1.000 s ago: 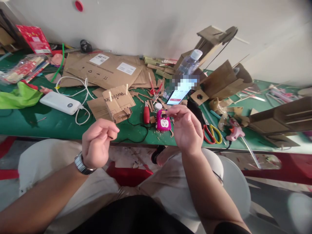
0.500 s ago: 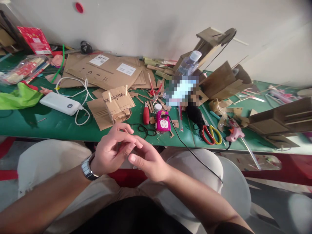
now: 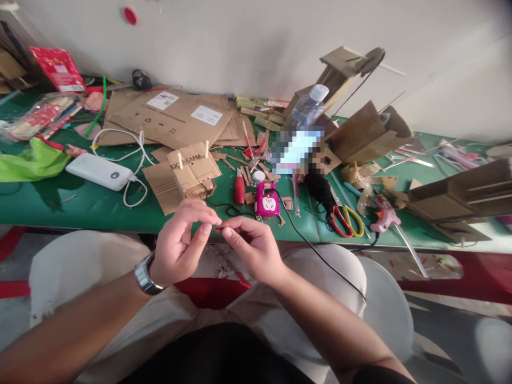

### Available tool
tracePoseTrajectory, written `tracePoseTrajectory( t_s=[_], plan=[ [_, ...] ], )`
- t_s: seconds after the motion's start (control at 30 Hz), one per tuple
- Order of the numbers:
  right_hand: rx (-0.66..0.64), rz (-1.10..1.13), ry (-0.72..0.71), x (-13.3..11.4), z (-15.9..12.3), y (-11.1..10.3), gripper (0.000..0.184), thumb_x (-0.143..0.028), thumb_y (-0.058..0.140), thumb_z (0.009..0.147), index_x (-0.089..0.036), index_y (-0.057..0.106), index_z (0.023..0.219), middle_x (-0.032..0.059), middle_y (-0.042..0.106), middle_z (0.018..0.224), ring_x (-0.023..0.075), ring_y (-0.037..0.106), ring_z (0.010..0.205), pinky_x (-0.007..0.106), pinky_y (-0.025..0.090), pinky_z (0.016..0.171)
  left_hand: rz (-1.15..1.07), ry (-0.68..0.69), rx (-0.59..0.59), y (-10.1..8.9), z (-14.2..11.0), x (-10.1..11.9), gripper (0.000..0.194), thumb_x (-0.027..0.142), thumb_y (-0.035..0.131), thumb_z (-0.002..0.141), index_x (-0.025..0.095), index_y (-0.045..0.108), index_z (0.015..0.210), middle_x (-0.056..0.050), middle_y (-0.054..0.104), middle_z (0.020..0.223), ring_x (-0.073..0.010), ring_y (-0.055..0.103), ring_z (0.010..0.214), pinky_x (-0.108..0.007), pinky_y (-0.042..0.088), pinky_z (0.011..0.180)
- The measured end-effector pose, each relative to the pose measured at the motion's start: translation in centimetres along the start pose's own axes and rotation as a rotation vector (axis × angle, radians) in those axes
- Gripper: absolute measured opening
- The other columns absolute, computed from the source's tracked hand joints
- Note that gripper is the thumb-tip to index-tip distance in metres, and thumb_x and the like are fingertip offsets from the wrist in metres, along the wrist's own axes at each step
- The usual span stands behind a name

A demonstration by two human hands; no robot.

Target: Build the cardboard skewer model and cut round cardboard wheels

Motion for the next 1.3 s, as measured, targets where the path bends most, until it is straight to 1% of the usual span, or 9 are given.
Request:
tracePoseTrajectory(
  t_s=[0.17,0.33,0.4,0.5,0.67,0.8,0.93,1.07,1.3],
  plan=[
    [0.046,0.012,-0.046,-0.5,0.3,-0.9,0.043,-0.061,0.078,0.096,-0.019,0.083,0.096,0.0065,0.078,0.086,0.0160,0.063,0.072,0.028,0.052,0.065,0.216,0.179,-0.009,-1.0,-0.1,0.6,0.029,0.011,0.068,0.093,0.023,0.068,0.119,-0.009,0.074,0.113,-0.0266,0.067,0.107,-0.050,0.058,0.095],
    [0.084,0.052,-0.030,-0.1,0.6,-1.2,0.041,-0.062,0.083,0.092,-0.021,0.087,0.097,0.0096,0.085,0.095,0.0207,0.072,0.079,0.031,0.057,0.068,0.418,0.277,0.207,-4.5,0.8,-0.2,0.044,0.037,0.088,0.087,0.028,0.068,0.125,-0.009,0.065,0.125,-0.0312,0.064,0.117,-0.058,0.055,0.096],
    [0.096,0.087,0.004,0.4,0.8,-1.2,0.042,-0.062,0.085,0.089,-0.021,0.088,0.097,0.0097,0.085,0.096,0.0206,0.072,0.078,0.032,0.058,0.067,0.416,0.255,0.247,-5.8,1.8,-1.3,0.064,0.045,0.097,0.077,0.029,0.065,0.130,-0.013,0.063,0.136,-0.0378,0.061,0.129,-0.063,0.051,0.109],
    [0.119,0.153,0.035,0.9,1.2,-1.3,0.036,-0.056,0.088,0.087,-0.021,0.089,0.095,0.0084,0.085,0.094,0.0195,0.072,0.078,0.032,0.059,0.069,0.410,0.134,0.160,-6.2,3.6,-3.7,0.083,0.047,0.101,0.072,0.028,0.059,0.141,-0.018,0.054,0.159,-0.0425,0.050,0.149,-0.059,0.048,0.117],
    [0.155,0.123,0.034,1.5,2.1,-1.3,0.033,-0.051,0.087,0.087,-0.020,0.089,0.095,0.0084,0.084,0.092,0.0190,0.071,0.078,0.031,0.056,0.068,0.489,0.084,-0.010,-5.3,5.4,-4.8,0.054,0.049,0.082,0.093,0.022,0.063,0.136,-0.017,0.066,0.147,-0.0366,0.061,0.144,-0.055,0.047,0.123],
    [0.161,0.101,-0.062,0.9,2.6,-1.3,0.023,-0.042,0.086,0.087,-0.021,0.091,0.093,0.0069,0.083,0.091,0.0180,0.071,0.080,0.031,0.057,0.074,0.561,0.150,0.033,-4.9,5.1,-3.2,0.038,0.045,0.079,0.095,0.021,0.068,0.122,-0.015,0.074,0.132,-0.0346,0.069,0.134,-0.053,0.052,0.118],
    [0.194,0.129,-0.143,-0.1,2.6,-1.5,0.017,-0.035,0.087,0.085,-0.023,0.091,0.097,0.0061,0.084,0.093,0.0190,0.073,0.085,0.033,0.059,0.081,0.554,0.175,0.066,-3.6,3.7,-1.9,0.041,0.049,0.082,0.093,0.022,0.069,0.121,-0.015,0.074,0.132,-0.0351,0.070,0.130,-0.054,0.056,0.114],
    [0.235,0.195,-0.060,0.1,2.4,-1.5,0.024,-0.042,0.091,0.079,-0.019,0.088,0.088,0.0047,0.081,0.082,0.0179,0.070,0.074,0.030,0.057,0.068,0.545,0.198,0.071,-1.9,2.3,-0.8,0.053,0.058,0.087,0.088,0.021,0.070,0.122,-0.017,0.072,0.133,-0.0359,0.071,0.127,-0.054,0.057,0.112],
    [0.144,0.381,0.111,1.0,1.8,-0.2,0.033,-0.043,0.092,0.076,-0.017,0.073,0.071,-0.0045,0.059,0.055,0.0069,0.042,0.043,0.021,0.032,0.040,0.498,0.227,0.051,0.0,1.0,0.6,0.064,0.068,0.086,0.085,0.022,0.070,0.126,-0.018,0.068,0.136,-0.0359,0.071,0.125,-0.053,0.059,0.108]
  ],
)
Point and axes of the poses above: each hand's wrist, its own z-axis towards the middle knuckle, its own y-axis out of the palm, x = y × z, the point moved 9 cm from there along z, towards the middle knuckle
